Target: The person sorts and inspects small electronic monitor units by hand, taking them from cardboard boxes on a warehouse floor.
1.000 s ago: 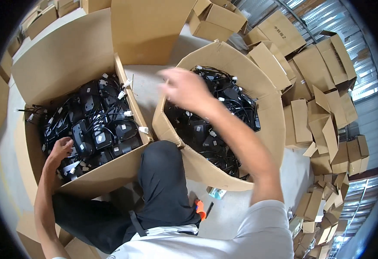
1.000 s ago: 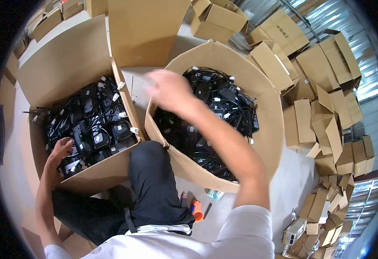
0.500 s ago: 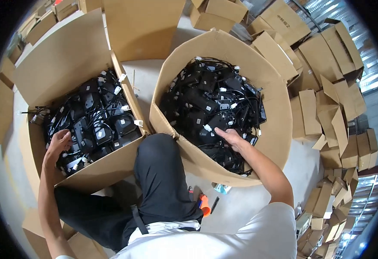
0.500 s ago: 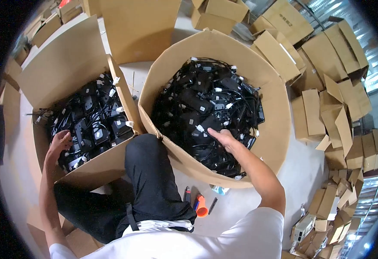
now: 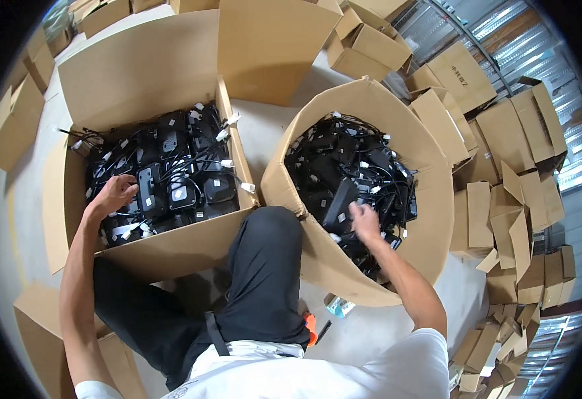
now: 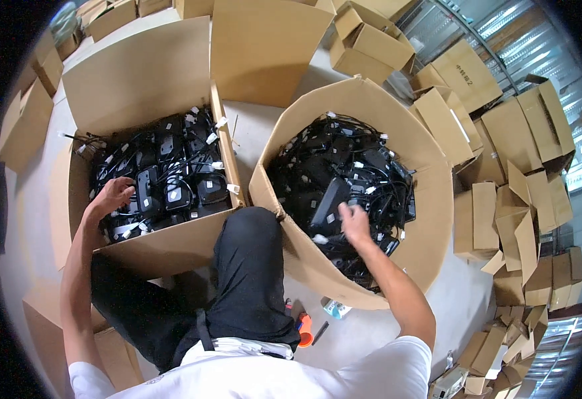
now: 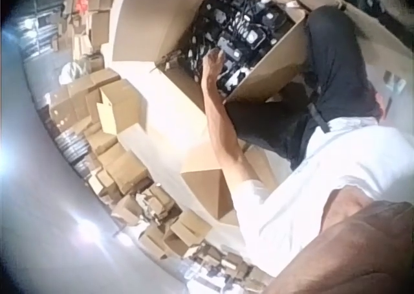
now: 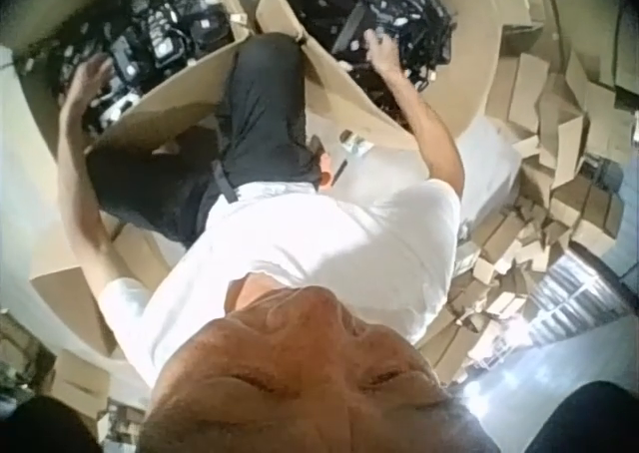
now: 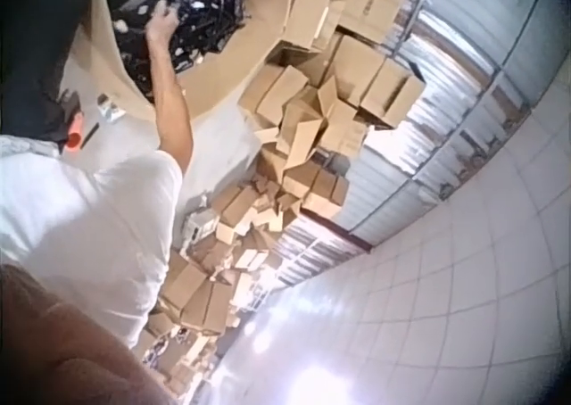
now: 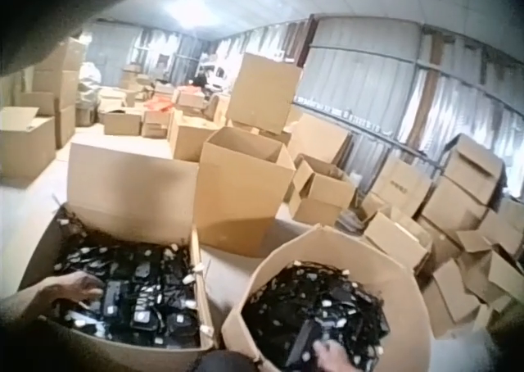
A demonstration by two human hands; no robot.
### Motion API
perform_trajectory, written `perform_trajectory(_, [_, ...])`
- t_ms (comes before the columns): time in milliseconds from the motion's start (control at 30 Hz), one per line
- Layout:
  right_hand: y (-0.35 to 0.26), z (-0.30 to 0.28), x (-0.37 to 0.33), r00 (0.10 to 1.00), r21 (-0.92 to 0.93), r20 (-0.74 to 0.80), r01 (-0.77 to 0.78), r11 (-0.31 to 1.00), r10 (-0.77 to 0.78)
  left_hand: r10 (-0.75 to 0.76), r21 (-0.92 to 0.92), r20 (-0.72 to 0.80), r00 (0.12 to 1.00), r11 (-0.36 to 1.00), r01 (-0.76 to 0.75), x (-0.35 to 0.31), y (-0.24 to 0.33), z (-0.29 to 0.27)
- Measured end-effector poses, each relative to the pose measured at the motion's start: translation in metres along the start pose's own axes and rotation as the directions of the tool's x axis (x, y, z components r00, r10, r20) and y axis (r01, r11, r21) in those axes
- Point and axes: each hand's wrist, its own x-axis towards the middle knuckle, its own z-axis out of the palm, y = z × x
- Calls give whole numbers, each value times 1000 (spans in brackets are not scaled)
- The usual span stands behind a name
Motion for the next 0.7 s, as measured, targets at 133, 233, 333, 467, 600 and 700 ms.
perform_trajectory(133, [-47, -57, 33, 973, 342, -207, -24, 939, 100, -1, -15, -14, 1000, 1000, 1, -2, -5, -6])
perform_trajectory(233, [-97, -100, 51, 938, 551, -311, 46, 834, 153, 21, -55, -72, 997, 998, -25, 3, -6, -8])
perform_trajectory(333, [-157, -138, 58, 878, 530, -479, 280, 801, 10, 79, -98, -147, 986, 991, -94, 3, 13, -7])
perform_trajectory(467, [-226, -158, 66, 857, 628, -510, 428, 650, -71, 218, -256, -261, 940, 924, -285, -1, 71, 10])
perform_trajectory(600, [-319, -116, 46, 877, 761, -439, 480, 438, -198, 372, -404, -172, 912, 818, -410, -10, 139, 38])
perform_trajectory(700, [-377, -55, 28, 891, 804, -332, 439, 401, -311, 412, -817, -35, 911, 513, -263, -15, 173, 71])
